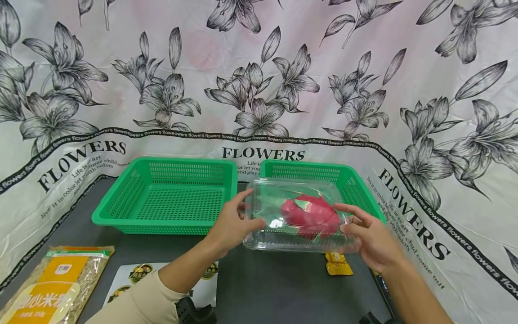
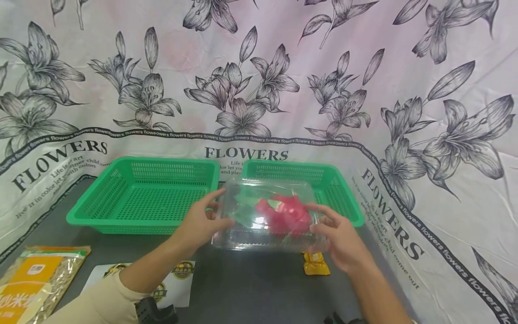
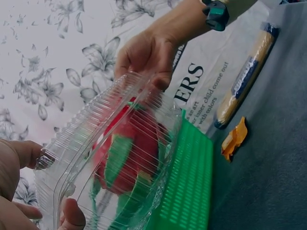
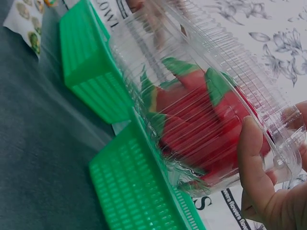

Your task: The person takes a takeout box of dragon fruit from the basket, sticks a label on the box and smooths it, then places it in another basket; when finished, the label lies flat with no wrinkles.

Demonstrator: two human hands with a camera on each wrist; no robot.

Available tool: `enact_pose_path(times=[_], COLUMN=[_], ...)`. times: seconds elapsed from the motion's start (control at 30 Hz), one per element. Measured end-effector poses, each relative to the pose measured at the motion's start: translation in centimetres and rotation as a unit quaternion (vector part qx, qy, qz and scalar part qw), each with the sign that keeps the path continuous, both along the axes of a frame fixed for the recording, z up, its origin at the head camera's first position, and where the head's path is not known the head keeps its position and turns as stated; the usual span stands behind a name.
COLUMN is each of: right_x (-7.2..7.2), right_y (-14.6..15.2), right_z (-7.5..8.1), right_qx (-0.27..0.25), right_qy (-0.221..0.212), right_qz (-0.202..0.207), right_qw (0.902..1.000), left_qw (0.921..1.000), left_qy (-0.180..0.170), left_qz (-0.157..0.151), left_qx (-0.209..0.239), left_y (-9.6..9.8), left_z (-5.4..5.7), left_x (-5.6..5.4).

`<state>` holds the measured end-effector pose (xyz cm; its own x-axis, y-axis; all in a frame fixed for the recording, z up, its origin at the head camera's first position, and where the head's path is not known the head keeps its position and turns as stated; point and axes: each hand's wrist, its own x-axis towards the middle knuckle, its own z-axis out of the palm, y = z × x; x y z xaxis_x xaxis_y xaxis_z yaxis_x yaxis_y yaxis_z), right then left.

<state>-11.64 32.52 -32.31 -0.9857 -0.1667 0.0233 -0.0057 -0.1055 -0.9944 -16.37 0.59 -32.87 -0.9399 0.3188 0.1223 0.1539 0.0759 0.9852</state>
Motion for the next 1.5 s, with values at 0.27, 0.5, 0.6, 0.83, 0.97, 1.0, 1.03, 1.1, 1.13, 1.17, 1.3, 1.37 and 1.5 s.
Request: enact_pose_path(times=[0.27,0.5,0.6,0.83,0.97,1.0,1.03,1.1,1.13,1.17,1.3,1.37,1.5], right_x=[1.5,3.0,3.7,5.3,6.0,6.2,6.3,6.5,6.6,6.6,6.8,6.8,6.9], right_y=[-1.0,-1.9,-2.2,-2.4,-2.6,-2.6,-2.7,-2.9,-3.0,-3.1,-3.6,-3.8,-4.2], right_z=[-1.3,-2.2,-2.6,-3.4,-4.2,-4.4,-4.7,-5.1,-5.4,-5.6,-6.3,-6.7,-7.5], right_qx=[0.003,0.005,0.009,0.010,-0.003,-0.008,-0.013,-0.016,-0.015,-0.011,0.009,0.014,0.012], right_qy=[-0.003,-0.005,-0.010,-0.003,-0.005,-0.004,-0.002,0.007,0.011,0.018,0.013,-0.004,-0.022], right_qz=[-0.013,-0.030,-0.043,-0.032,-0.021,-0.018,-0.015,-0.011,-0.010,-0.009,-0.032,-0.049,-0.062], right_qw=[0.9999,0.9995,0.9990,0.9994,0.9998,0.9998,0.9998,0.9998,0.9998,0.9997,0.9994,0.9987,0.9977], left_qw=[0.9999,0.9992,0.9993,0.9996,0.9992,0.9990,0.9990,0.9990,0.9991,0.9992,0.9996,0.9997,0.9999], left_qy=[0.009,0.025,0.024,0.014,0.012,0.014,0.014,0.012,0.010,0.007,-0.003,-0.006,-0.011], left_qz=[0.001,0.013,0.013,0.008,0.010,0.011,0.011,0.010,0.009,0.007,-0.001,-0.002,-0.003], left_qx=[-0.010,-0.029,-0.024,-0.024,-0.037,-0.040,-0.042,-0.043,-0.041,-0.039,-0.028,-0.024,-0.012], left_y=[-0.8,-1.5,-1.8,-2.3,-2.6,-2.7,-2.8,-2.9,-2.9,-3.0,-3.3,-3.4,-3.5], left_z=[-1.0,-1.9,-2.1,-2.5,-3.0,-3.1,-3.3,-3.7,-3.9,-4.1,-5.1,-5.6,-6.6], left_x=[1.4,2.9,3.7,5.2,5.8,5.9,6.0,6.1,6.1,6.2,6.2,6.2,6.3])
